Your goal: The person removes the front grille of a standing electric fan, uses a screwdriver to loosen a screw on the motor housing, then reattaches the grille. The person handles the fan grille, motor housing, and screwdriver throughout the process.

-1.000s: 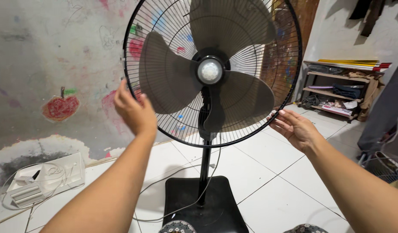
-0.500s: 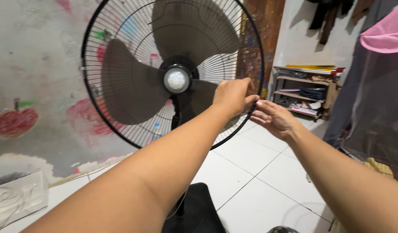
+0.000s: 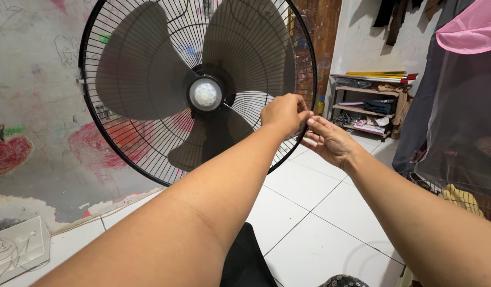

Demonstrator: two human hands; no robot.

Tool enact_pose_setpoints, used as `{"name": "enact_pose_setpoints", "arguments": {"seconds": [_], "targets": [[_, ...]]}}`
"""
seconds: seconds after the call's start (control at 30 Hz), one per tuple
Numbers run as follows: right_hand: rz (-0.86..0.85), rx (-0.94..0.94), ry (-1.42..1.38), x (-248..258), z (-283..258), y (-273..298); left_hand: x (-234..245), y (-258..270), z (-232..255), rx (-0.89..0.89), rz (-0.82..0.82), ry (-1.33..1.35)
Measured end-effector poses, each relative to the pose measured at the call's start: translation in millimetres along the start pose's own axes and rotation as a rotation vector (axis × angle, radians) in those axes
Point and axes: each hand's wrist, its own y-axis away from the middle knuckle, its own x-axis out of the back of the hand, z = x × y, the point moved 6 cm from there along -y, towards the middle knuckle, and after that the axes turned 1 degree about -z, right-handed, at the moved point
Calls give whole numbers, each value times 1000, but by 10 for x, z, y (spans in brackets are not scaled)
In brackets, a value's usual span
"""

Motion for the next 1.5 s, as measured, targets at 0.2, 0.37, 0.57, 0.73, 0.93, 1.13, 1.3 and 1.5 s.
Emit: {"name": "enact_pose_setpoints", "arguments": {"seconds": [0.2,0.37,0.57,0.73,0.93,1.13,1.3,1.5], "targets": [[43,-24,60,-78,-26,44,-12,53,36,35,-24,20],[-10,5,89,-102,-99,138,-49,39,-82,18,-28,41],[31,3,229,-41,-234,219,-315,68,-137,-227,264,-327],[48,23,423,-27,-352,255,-693,185,-338,-210,57,-334],[106,45,468,-78,-379,276,-712,157,-390,-144,-41,-445],[71,35,508,-245,-401,262,-576,158,-491,-100,-142,-435],[35,32,582,-350,-463,223,-506,178,-510,-66,-163,-448],[114,58,681,-386,-461,247,-434,236,-495,-30,-177,-406]]}}
